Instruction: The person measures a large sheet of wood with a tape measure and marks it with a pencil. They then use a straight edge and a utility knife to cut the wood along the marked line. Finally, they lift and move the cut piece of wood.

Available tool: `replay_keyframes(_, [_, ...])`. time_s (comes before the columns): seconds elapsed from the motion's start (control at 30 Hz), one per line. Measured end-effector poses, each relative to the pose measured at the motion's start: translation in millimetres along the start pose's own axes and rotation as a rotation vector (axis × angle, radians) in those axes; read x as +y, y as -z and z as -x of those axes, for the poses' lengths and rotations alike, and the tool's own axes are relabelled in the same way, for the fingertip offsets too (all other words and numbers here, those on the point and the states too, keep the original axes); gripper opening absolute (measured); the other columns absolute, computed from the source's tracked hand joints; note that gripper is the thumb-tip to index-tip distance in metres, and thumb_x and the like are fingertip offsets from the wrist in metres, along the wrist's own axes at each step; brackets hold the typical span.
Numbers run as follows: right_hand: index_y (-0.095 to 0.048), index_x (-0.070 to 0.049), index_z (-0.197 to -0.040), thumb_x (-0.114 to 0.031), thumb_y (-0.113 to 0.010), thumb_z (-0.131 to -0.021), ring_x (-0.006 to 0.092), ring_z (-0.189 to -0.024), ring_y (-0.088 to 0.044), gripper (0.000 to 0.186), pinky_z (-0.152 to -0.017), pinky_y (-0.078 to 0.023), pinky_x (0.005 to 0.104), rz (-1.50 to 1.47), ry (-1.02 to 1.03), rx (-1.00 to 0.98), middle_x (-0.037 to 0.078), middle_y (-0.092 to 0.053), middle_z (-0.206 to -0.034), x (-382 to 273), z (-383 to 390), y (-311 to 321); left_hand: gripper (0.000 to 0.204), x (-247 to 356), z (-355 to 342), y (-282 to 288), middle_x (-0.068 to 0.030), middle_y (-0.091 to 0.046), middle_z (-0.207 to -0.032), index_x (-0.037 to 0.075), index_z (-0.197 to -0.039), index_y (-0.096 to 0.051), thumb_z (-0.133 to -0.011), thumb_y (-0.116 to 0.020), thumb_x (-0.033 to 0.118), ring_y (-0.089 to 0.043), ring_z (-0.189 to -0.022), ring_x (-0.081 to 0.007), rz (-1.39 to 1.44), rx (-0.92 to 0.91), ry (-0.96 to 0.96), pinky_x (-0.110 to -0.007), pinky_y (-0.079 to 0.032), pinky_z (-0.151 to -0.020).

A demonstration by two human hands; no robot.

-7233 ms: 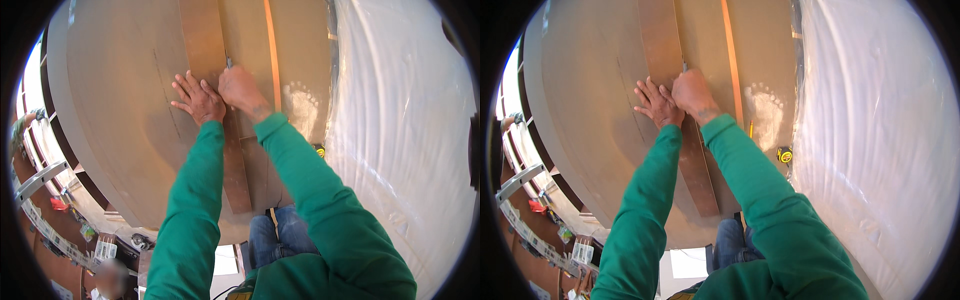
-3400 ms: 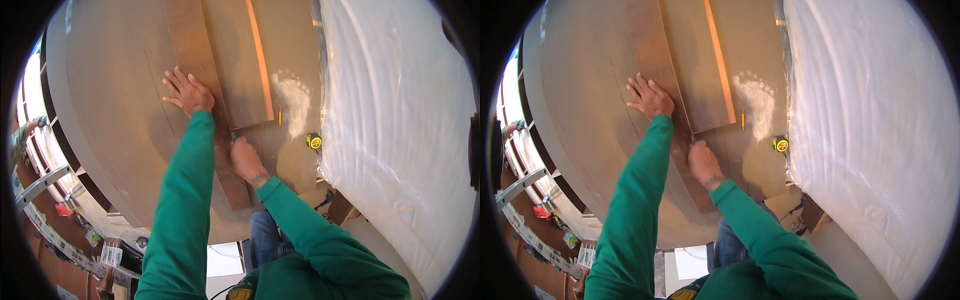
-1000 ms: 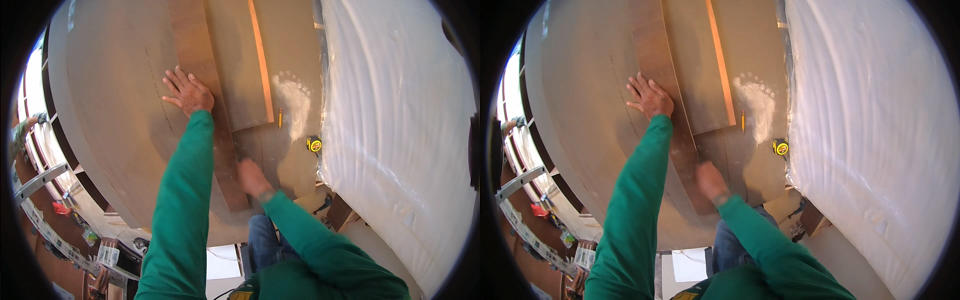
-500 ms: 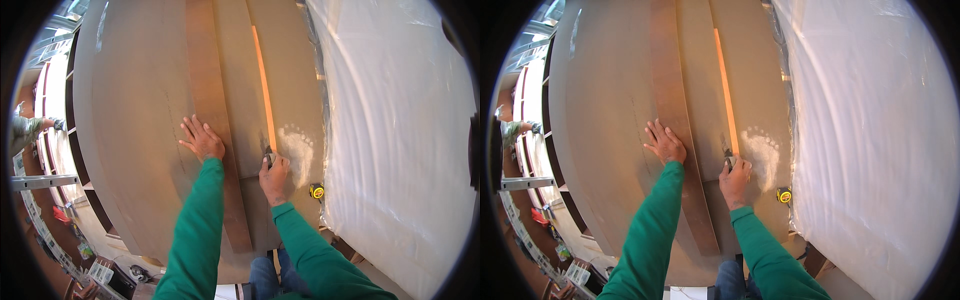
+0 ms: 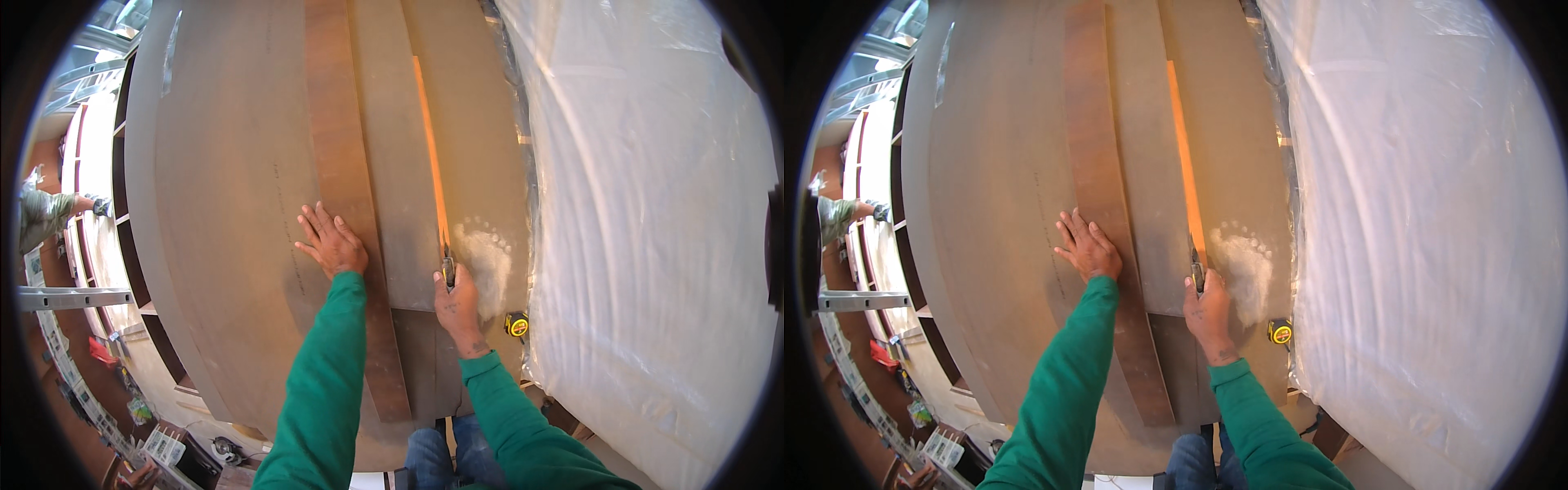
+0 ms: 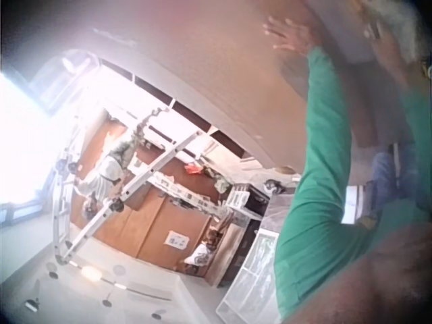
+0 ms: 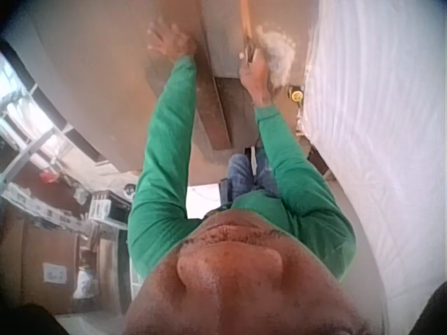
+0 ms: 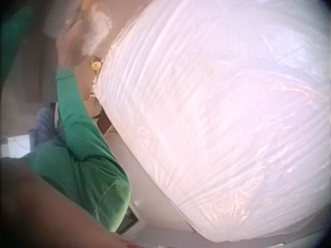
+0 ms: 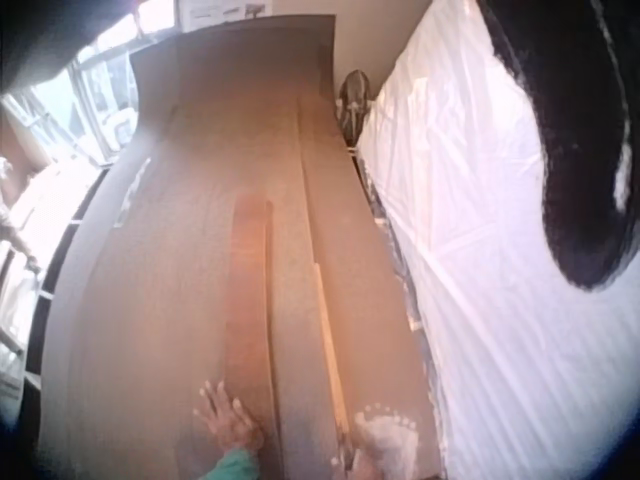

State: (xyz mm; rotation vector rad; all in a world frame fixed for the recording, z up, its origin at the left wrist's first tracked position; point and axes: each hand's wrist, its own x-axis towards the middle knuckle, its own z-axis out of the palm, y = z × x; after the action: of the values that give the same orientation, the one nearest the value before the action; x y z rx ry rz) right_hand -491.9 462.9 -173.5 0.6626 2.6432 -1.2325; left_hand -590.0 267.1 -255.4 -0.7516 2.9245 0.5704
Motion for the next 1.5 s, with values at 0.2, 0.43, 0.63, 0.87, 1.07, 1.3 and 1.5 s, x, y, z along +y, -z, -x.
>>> replay_keyframes(0.2, [-0.062,-0.001,-0.107,-0.019,-0.067,-0.1,0.0352,-0.084,-0.065,0.02,-0.077,-0.052,0.0431,-0.106,-0.062,0.016,0.017,-0.065,-0.092,3,0,-1,0.055,-6,0,-3,-0.0105,-0.019,-0.176,0.01,-0.163,-0.032,-0.114,-0.028,0.035,-0.013,-0.163,-0.0323,-0.032,0.001,-0.007,-0.069,-0.004,-0.126])
replay_keyframes(0.43, [-0.064,-0.002,-0.104,-0.021,-0.067,-0.101,0.0354,-0.079,-0.065,0.019,-0.075,-0.051,0.0424,-0.202,-0.254,-0.105,0.016,-0.064,-0.083,51,-19,-6,0.056,-4,1,-2,-0.01,-0.017,-0.176,0.01,-0.164,-0.031,-0.114,-0.027,0.036,-0.012,-0.163,-0.0321,-0.02,-0.005,-0.003,-0.068,-0.004,-0.127])
replay_keyframes(0.63, [-0.057,0.001,-0.108,-0.03,-0.066,-0.102,0.0453,-0.096,-0.059,0.033,-0.086,-0.046,0.0539,0.221,-0.117,0.331,0.023,-0.062,-0.1,91,-19,-1,0.06,-7,-1,0,-0.0124,-0.018,-0.176,0.009,-0.164,-0.03,-0.113,-0.033,0.04,-0.013,-0.162,-0.0331,-0.017,0.003,-0.007,-0.069,-0.005,-0.126])
replay_keyframes(0.87, [-0.056,0.003,-0.114,-0.035,-0.073,-0.096,0.0481,-0.109,-0.053,0.044,-0.096,-0.042,0.0569,0.504,0.081,0.253,0.026,-0.059,-0.113,133,-92,39,0.099,2,4,1,-0.0209,-0.022,-0.173,0.008,-0.164,-0.031,-0.093,-0.062,0.07,-0.016,-0.161,-0.0394,-0.036,0.061,-0.085,-0.072,-0.01,-0.124])
replay_keyframes(1.07, [-0.058,0.004,-0.112,-0.035,-0.076,-0.094,0.0487,-0.106,-0.056,0.047,-0.091,-0.045,0.0558,0.448,0.057,0.142,0.028,-0.062,-0.11,132,-111,44,0.126,0,4,2,-0.0235,-0.026,-0.17,0.004,-0.163,-0.031,-0.073,-0.074,0.081,-0.017,-0.16,-0.04,-0.045,0.081,-0.07,-0.073,-0.008,-0.123])
replay_keyframes(1.3, [-0.059,0.003,-0.113,-0.034,-0.074,-0.097,0.0475,-0.102,-0.059,0.044,-0.087,-0.047,0.0541,0.308,0.118,0.151,0.028,-0.061,-0.108,136,-68,68,0.132,6,10,-2,-0.0234,-0.028,-0.17,0.004,-0.162,-0.034,-0.066,-0.078,0.083,-0.021,-0.159,-0.0401,-0.041,0.129,-0.103,-0.073,-0.011,-0.124])
replay_keyframes(1.5, [-0.06,0.0,-0.102,-0.027,-0.075,-0.097,0.04,-0.079,-0.06,0.031,-0.069,-0.047,0.0459,0.097,-0.101,-0.182,0.02,-0.058,-0.086,160,194,104,0.124,-2,11,-9,-0.0206,-0.042,-0.163,0.002,-0.157,-0.041,-0.068,-0.077,0.081,-0.031,-0.154,-0.04,-0.074,0.227,-0.177,-0.069,-0.013,-0.125])
